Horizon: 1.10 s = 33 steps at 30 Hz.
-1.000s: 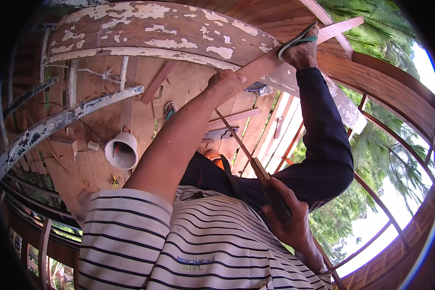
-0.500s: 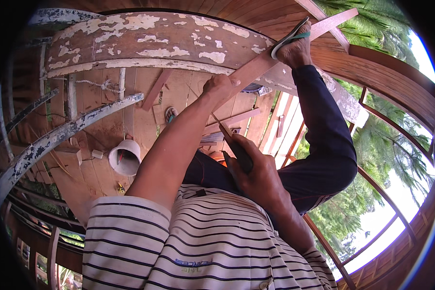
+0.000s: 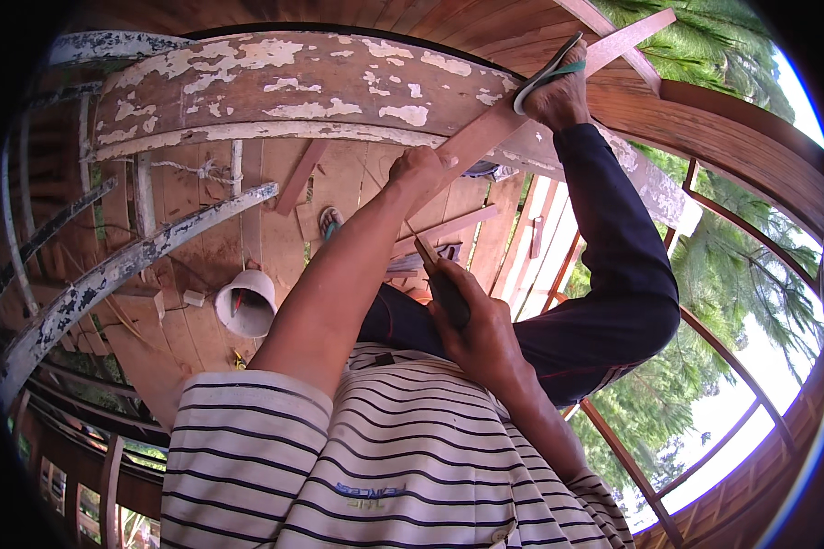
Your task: The person uses a hand saw to cut a wooden plank, measures and marks it with a square and pencil, then fits the plank into a wall opening. They secure the plank using a pneumatic nail gun. The work occurs inside a partially built wooden structure with open window frames and visible trees outside.
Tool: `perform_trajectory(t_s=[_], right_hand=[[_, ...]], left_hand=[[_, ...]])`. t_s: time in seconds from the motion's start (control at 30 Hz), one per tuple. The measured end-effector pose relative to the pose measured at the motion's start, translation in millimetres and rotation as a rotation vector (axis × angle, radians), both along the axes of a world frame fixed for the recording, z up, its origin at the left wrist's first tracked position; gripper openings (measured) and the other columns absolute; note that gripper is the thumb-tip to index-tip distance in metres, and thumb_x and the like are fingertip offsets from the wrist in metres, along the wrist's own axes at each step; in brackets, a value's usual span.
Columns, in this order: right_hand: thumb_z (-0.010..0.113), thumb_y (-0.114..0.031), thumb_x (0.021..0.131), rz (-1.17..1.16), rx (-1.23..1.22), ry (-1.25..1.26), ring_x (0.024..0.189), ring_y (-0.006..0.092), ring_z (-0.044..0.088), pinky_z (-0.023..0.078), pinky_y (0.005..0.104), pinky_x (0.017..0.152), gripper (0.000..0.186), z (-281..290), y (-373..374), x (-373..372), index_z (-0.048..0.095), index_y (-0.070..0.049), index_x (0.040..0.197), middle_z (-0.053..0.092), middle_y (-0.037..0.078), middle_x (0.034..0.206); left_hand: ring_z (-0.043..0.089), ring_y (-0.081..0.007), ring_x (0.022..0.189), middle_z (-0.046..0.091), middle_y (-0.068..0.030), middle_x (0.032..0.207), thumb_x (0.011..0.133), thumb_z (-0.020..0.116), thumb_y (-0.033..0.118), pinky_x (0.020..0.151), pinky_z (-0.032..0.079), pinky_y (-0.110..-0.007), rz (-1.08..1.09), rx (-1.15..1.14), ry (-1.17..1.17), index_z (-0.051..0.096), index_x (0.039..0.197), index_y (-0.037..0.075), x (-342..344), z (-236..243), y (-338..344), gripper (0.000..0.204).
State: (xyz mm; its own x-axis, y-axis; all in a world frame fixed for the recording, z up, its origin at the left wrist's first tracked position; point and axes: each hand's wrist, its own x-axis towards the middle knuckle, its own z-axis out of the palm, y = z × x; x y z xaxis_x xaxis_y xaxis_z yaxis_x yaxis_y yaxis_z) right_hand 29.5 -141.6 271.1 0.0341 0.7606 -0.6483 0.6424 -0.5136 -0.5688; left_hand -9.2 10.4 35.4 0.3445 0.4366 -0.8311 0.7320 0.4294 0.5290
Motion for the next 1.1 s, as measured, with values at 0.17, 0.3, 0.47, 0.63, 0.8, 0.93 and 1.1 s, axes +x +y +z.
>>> perform_trajectory(t_s=[0.17, 0.3, 0.47, 0.63, 0.8, 0.93, 1.1], right_hand=[[0.070, -0.010, 0.089, 0.031, 0.029, -0.012, 0.095, 0.0441, 0.070, 0.057, 0.0463, 0.078, 0.059, 70, -17, 12, 0.044, -0.004, 0.143, 0.069, 0.027, 0.107], [0.069, -0.009, 0.089, 0.037, 0.056, -0.020, 0.093, 0.0433, 0.070, 0.057, 0.0464, 0.077, 0.058, 28, -18, 4, 0.045, -0.004, 0.142, 0.069, 0.027, 0.103], [0.069, -0.007, 0.090, -0.070, 0.036, 0.023, 0.093, 0.0412, 0.072, 0.057, 0.0437, 0.078, 0.054, 6, 4, 11, 0.049, -0.003, 0.140, 0.071, 0.025, 0.101], [0.069, -0.003, 0.089, -0.028, 0.079, 0.001, 0.097, 0.0395, 0.071, 0.057, 0.0396, 0.079, 0.050, 74, -20, 28, 0.051, -0.004, 0.137, 0.071, 0.023, 0.104], [0.070, -0.004, 0.089, -0.077, 0.045, 0.012, 0.099, 0.0389, 0.071, 0.057, 0.0390, 0.080, 0.053, 1, -10, 13, 0.050, -0.003, 0.138, 0.071, 0.023, 0.108], [0.070, -0.004, 0.089, -0.053, 0.048, 0.008, 0.100, 0.0398, 0.071, 0.057, 0.0397, 0.080, 0.054, -1, -7, 7, 0.049, -0.003, 0.138, 0.070, 0.023, 0.110], [0.069, -0.004, 0.089, -0.039, 0.063, 0.006, 0.102, 0.0419, 0.069, 0.057, 0.0412, 0.081, 0.054, 61, -25, 17, 0.049, -0.004, 0.138, 0.069, 0.023, 0.114]], left_hand=[[0.063, -0.0392, 0.118, 0.064, -0.0264, 0.127, 0.093, 0.057, 0.060, 0.100, 0.048, -0.046, -0.007, 0.012, 0.013, 0.065, 0.124, -0.002, 0, -10, -1, 0.070], [0.062, -0.0395, 0.118, 0.063, -0.0264, 0.128, 0.093, 0.057, 0.061, 0.101, 0.048, -0.046, -0.037, 0.003, -0.001, 0.065, 0.124, -0.002, 2, -11, 0, 0.070], [0.061, -0.0395, 0.120, 0.063, -0.0265, 0.129, 0.094, 0.056, 0.060, 0.103, 0.047, -0.046, -0.031, 0.012, -0.008, 0.064, 0.125, -0.003, 2, -14, 0, 0.071], [0.062, -0.0377, 0.119, 0.065, -0.0234, 0.126, 0.094, 0.062, 0.052, 0.102, 0.048, -0.045, -0.002, -0.007, 0.019, 0.069, 0.120, 0.001, -1, -4, 1, 0.058], [0.063, -0.0376, 0.117, 0.066, -0.0237, 0.124, 0.094, 0.062, 0.052, 0.101, 0.049, -0.045, 0.006, 0.015, 0.004, 0.069, 0.120, 0.001, 1, -2, -3, 0.058], [0.064, -0.0372, 0.117, 0.066, -0.0234, 0.124, 0.094, 0.062, 0.052, 0.100, 0.049, -0.044, 0.039, 0.012, -0.012, 0.069, 0.119, 0.001, 2, -10, -2, 0.058], [0.062, -0.0398, 0.118, 0.064, -0.0270, 0.126, 0.094, 0.058, 0.058, 0.102, 0.048, -0.045, -0.021, 0.028, -0.018, 0.065, 0.124, -0.002, -2, -6, 2, 0.067]])
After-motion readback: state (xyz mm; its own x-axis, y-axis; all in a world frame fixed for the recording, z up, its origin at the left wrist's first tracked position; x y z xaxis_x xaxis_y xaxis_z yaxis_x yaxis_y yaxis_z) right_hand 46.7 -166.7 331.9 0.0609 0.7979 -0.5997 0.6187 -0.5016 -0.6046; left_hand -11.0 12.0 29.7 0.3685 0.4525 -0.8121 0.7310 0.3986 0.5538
